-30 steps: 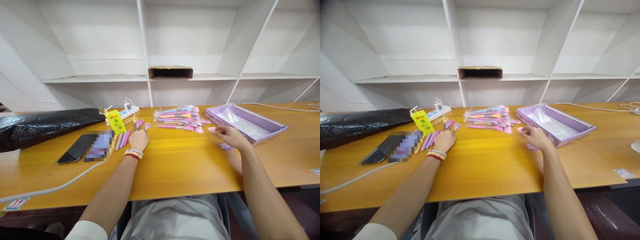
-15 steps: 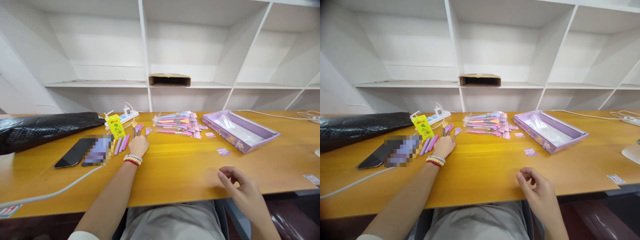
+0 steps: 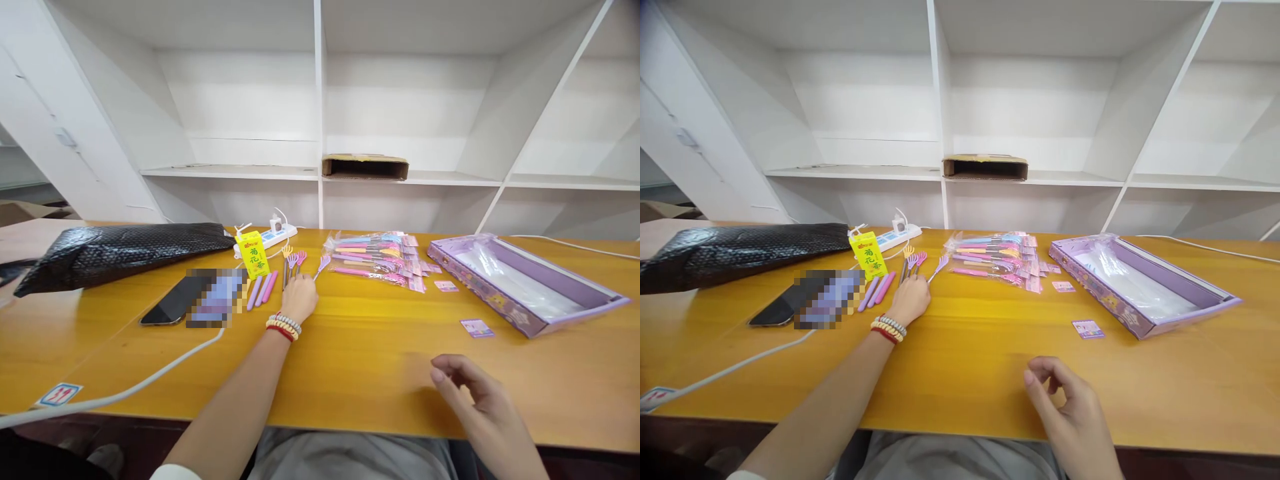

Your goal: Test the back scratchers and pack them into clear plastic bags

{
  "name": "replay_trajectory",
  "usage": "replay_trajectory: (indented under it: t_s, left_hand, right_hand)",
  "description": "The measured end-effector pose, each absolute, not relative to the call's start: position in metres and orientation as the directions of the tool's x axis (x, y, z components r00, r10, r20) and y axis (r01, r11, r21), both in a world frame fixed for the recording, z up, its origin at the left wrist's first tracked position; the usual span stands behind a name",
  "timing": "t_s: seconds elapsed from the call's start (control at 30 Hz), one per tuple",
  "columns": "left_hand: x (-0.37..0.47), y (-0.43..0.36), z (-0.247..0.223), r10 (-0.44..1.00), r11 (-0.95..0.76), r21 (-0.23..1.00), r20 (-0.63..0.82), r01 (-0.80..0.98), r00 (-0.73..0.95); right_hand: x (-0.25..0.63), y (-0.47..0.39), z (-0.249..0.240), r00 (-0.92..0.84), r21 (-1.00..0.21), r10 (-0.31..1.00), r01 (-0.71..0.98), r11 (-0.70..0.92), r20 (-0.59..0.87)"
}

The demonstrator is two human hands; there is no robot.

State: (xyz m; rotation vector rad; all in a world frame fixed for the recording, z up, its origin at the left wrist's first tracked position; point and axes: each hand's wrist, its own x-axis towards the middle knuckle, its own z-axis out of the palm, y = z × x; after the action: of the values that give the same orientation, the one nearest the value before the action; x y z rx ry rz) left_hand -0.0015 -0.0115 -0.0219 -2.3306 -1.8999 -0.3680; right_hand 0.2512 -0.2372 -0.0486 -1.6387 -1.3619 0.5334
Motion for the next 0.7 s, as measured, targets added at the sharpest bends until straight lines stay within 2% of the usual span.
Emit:
replay_trajectory:
  t_s: [0.1,0.2,0.27,0.4,0.47,0.53,0.7]
  left_hand:
    - [-0.005,-0.042,-0.004,0.929,-0.272,0.200,0.310,0.941,0.202]
    - [-0.020,-0.101,0.013,0.875,-0.263,0.359,0.480,0.896,0.064]
    - [-0.031,-0.141,0.015,0.877,-0.233,0.468,0.480,0.852,-0.023]
    - [-0.034,-0.180,0.000,0.892,-0.215,0.602,0.442,0.769,-0.097]
    - [-0.022,-0.182,-0.008,0.907,-0.258,0.644,0.418,0.721,-0.048]
    - [-0.002,-0.182,-0.011,0.919,-0.341,0.676,0.386,0.653,0.080]
    - [0.040,-0.194,-0.007,0.909,-0.402,0.764,0.267,0.504,0.320]
  right_hand:
    - [0.245,-0.241,-0.046,0.240,-0.880,0.944,0.466,0.092,0.225]
    - [0.247,-0.243,-0.043,0.273,-0.912,0.930,0.392,0.124,0.244]
    - [0.248,-0.241,-0.041,0.262,-0.926,0.938,0.356,0.124,0.226]
    - [0.238,-0.232,-0.046,0.165,-0.955,0.976,0.283,0.093,0.143]
    - [0.228,-0.229,-0.051,0.159,-0.962,0.978,0.259,0.088,0.132]
    - [0.216,-0.229,-0.054,0.135,-0.959,0.979,0.261,0.111,0.150]
    - [0.193,-0.236,-0.047,-0.121,-0.904,0.963,0.331,0.269,0.242]
